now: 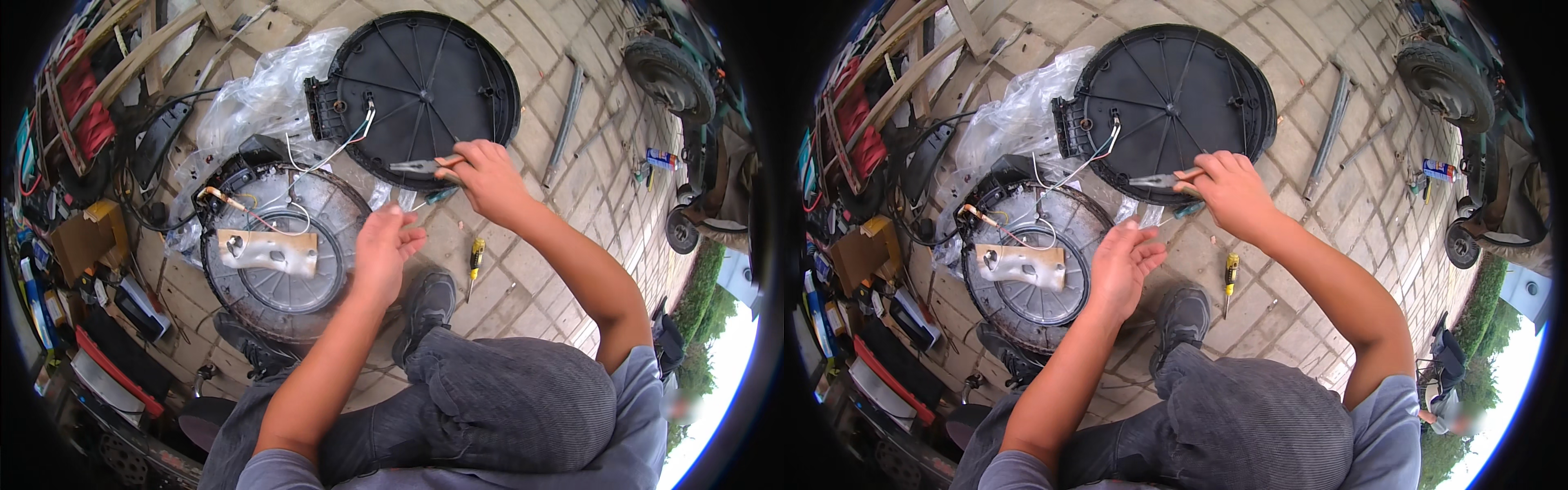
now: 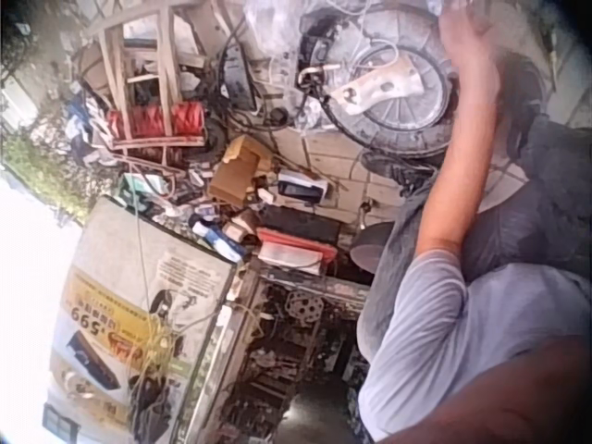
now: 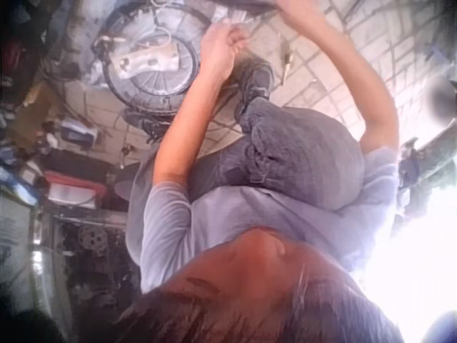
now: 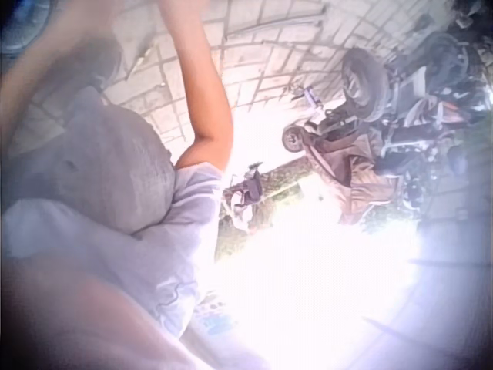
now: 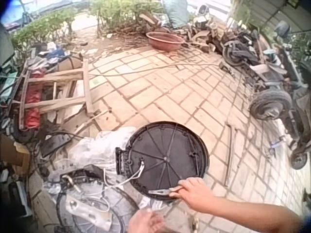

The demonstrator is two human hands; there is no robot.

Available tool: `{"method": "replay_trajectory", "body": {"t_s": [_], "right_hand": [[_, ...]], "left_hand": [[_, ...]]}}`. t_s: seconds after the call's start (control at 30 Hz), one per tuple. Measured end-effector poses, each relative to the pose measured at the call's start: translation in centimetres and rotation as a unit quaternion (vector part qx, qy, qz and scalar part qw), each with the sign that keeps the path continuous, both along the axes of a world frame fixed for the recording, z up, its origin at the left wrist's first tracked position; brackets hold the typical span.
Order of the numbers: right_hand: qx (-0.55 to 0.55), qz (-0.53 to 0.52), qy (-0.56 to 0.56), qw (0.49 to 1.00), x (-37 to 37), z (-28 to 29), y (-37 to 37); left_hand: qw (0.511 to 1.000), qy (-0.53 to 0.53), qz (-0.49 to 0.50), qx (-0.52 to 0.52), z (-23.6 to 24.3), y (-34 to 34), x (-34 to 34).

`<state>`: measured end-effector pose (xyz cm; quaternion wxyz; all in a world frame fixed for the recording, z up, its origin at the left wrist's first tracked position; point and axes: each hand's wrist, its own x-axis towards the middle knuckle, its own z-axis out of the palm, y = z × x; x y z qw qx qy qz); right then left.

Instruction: The person sits on a tiled floor and uses pliers and a screwdriver to manipulate wires and components inside a disassembled circular device. They adjust connections and handle a plastic cover and a small white component throughout the process.

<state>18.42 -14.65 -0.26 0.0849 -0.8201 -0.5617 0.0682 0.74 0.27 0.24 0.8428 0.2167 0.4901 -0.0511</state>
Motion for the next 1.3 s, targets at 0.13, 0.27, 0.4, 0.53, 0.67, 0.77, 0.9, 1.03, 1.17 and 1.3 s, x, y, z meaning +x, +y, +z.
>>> {"method": "replay_trajectory", "body": {"t_s": [0.13,0.27,0.4,0.53,0.67,0.77,0.9,1.03,1.17,1.3], "right_hand": [[-0.056,0.071,0.003,0.996,-1.2,5.5,-1.1],[-0.148,0.102,-0.014,0.984,-1.1,7.7,-2.0],[-0.152,0.031,-0.024,0.988,0.0,7.6,-1.2],[-0.105,-0.001,-0.103,0.989,-0.9,3.1,1.3],[-0.134,-0.002,-0.147,0.98,-1.7,0.4,2.7],[-0.102,-0.01,-0.152,0.983,-2.0,-0.1,3.1],[-0.093,0.003,-0.166,0.982,-1.9,0.3,3.3],[-0.091,0.02,-0.178,0.98,-1.9,-0.1,3.2],[-0.095,0.014,-0.192,0.977,-1.9,-0.1,3.4],[-0.112,0.021,-0.199,0.973,-2.0,-0.3,3.9]], "left_hand": [[0.999,-0.03,0.004,-0.043,0.0,0.8,0.4],[0.99,0.0,-0.138,0.014,-0.6,-0.8,-0.4],[0.944,-0.043,-0.266,0.192,-3.5,-3.8,-3.5],[0.838,-0.093,-0.402,0.357,-2.8,-4.4,-3.5],[0.869,-0.09,-0.391,0.289,-1.6,-2.8,-2.8],[0.866,-0.082,-0.387,0.305,-1.4,-2.3,-2.8],[0.87,-0.083,-0.384,0.298,-1.4,-2.2,-2.8],[0.876,-0.089,-0.378,0.286,-1.1,-2.0,-2.6],[0.878,-0.093,-0.373,0.284,-1.2,-2.0,-2.6],[0.881,-0.09,-0.371,0.279,-1.0,-2.0,-2.6]]}}
